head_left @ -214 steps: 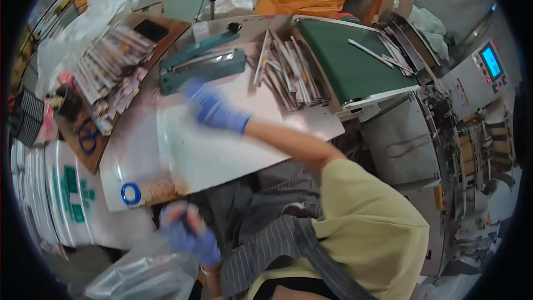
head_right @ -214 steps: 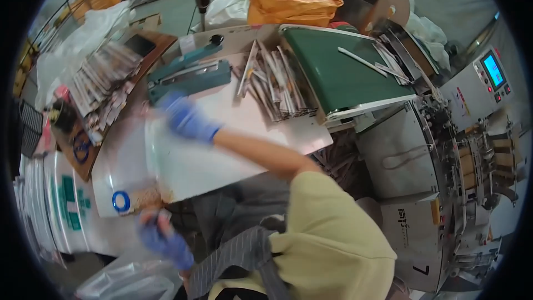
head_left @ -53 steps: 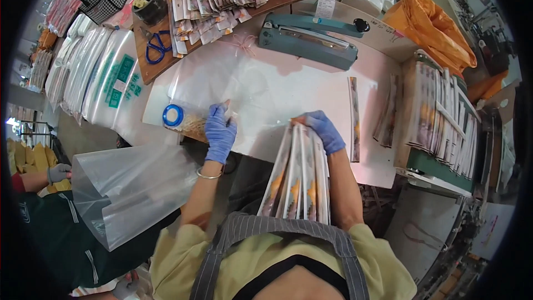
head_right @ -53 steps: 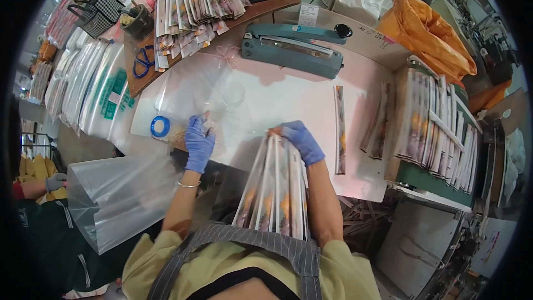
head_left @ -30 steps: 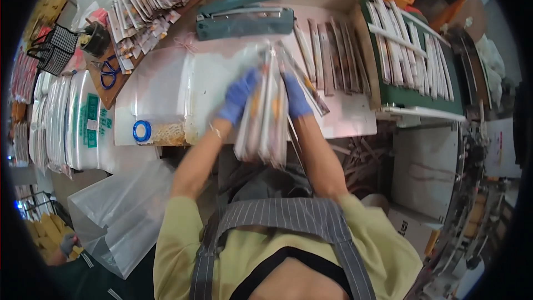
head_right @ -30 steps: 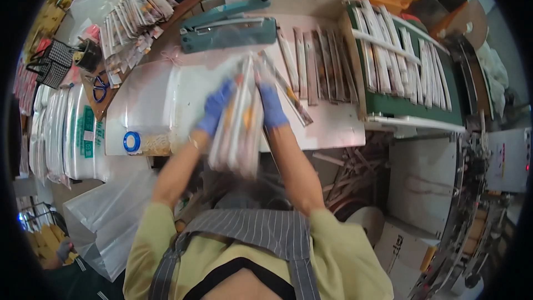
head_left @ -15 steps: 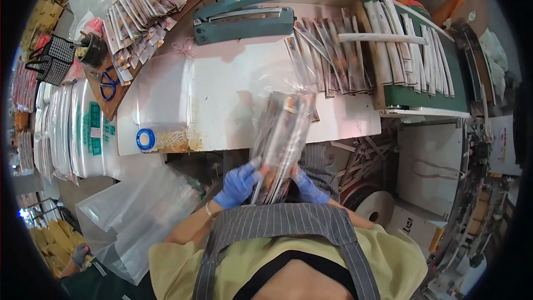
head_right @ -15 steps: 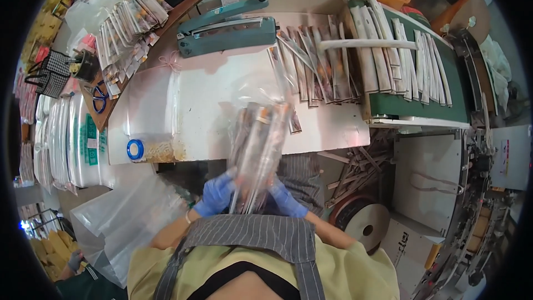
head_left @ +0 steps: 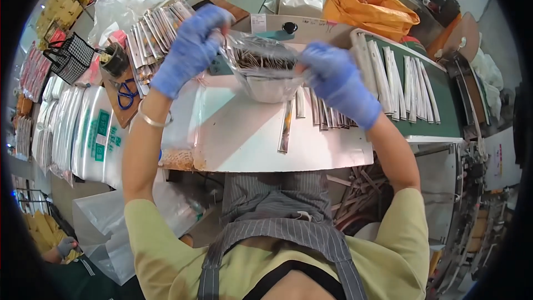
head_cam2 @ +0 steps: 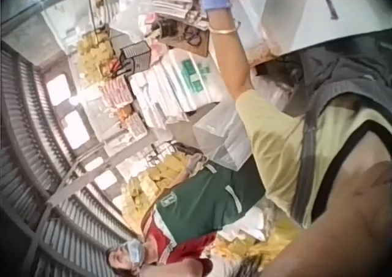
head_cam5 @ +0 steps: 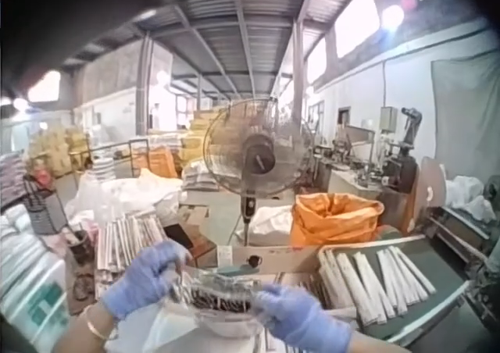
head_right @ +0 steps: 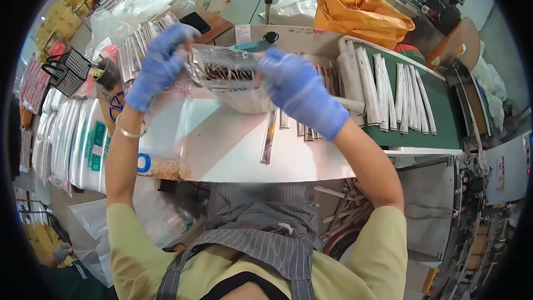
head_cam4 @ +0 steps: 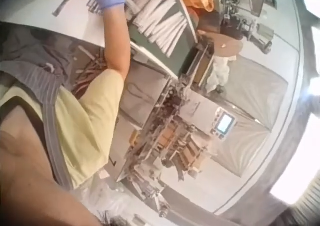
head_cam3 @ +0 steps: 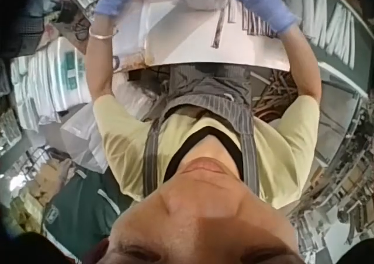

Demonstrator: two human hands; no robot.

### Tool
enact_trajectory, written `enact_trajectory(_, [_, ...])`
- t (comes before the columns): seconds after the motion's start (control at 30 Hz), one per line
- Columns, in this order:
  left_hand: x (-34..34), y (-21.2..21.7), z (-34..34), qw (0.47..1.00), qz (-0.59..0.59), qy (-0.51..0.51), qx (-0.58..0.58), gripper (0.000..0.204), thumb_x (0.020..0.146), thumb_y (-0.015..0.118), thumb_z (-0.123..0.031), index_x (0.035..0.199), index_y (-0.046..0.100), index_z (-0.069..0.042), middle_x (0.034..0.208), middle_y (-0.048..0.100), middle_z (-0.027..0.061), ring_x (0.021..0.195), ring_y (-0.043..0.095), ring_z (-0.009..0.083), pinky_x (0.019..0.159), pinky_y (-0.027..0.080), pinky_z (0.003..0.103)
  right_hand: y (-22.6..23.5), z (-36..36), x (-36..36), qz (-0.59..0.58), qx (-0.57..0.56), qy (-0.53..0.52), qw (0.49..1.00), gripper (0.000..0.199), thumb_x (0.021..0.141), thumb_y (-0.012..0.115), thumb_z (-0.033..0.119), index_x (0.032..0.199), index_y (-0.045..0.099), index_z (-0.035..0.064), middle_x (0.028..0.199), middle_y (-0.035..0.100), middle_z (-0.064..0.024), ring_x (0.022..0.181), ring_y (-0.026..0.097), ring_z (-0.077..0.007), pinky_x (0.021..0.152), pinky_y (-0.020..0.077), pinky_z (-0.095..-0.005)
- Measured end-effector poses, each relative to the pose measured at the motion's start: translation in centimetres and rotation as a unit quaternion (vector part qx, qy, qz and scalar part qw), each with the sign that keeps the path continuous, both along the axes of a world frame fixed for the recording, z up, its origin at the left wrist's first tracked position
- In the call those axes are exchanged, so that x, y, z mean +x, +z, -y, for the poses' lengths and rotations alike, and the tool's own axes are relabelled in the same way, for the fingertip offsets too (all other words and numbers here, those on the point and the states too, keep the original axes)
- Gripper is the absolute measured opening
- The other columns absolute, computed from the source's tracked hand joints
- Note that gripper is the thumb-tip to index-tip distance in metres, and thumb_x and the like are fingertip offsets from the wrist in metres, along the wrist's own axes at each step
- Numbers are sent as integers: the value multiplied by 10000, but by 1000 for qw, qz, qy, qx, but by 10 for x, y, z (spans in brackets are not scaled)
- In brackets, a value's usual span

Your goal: Packaging bundles of straws into plastic bags using a sealing machine on a production line.

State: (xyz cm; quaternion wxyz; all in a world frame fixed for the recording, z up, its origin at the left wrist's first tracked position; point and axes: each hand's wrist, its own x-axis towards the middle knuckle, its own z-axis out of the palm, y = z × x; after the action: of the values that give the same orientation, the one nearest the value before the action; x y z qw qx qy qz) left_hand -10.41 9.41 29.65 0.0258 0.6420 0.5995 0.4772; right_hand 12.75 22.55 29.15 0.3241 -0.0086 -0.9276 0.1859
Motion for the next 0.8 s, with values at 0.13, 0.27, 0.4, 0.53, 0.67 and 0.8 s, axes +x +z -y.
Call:
enact_trajectory(0.13, [-1,-30,-3,991,-105,-71,-45,119,677,593,2,721,487,-29,820,541,52,625,494,131,596,430,228,-14,-40,-8,1,7,-138,990,70,686,581,12,752,560,23,683,543,-121,651,553,-262,602,452,-344])
enact_trajectory(0.27, [15,-31,-2,992,-97,-79,-7,184,678,650,-31,646,469,-38,720,587,29,540,444,89,500,391,215,-20,16,-28,-119,185,-221,950,333,670,652,130,943,492,29,993,486,-175,819,518,-317,671,439,-380])
enact_trajectory(0.4, [32,-33,-15,984,74,-132,97,210,645,699,-60,674,491,-57,782,608,58,644,525,108,566,439,224,-44,-3,-43,-96,142,-103,980,206,699,608,165,839,517,45,756,532,-108,728,536,-279,661,415,-395])
enact_trajectory(0.53, [59,-91,-42,954,272,-46,118,511,556,800,-183,973,536,-50,856,598,35,716,529,109,651,463,243,-34,-29,-69,-138,34,-81,987,105,789,556,127,850,534,44,709,565,-139,652,565,-307,572,438,-362])
enact_trajectory(0.67, [58,-192,-90,861,495,-73,-89,549,518,829,-208,972,561,-53,812,582,6,713,513,91,666,455,259,-128,-119,-107,-109,6,-310,944,85,773,549,121,841,535,72,686,557,-151,623,548,-344,552,428,-406])
enact_trajectory(0.8, [51,-247,-144,848,490,-24,-202,387,553,806,-181,859,597,-71,732,566,-26,667,493,75,604,430,253,-139,-127,-162,-169,-121,-299,931,149,841,489,169,931,510,52,780,567,-183,697,557,-321,624,441,-335])
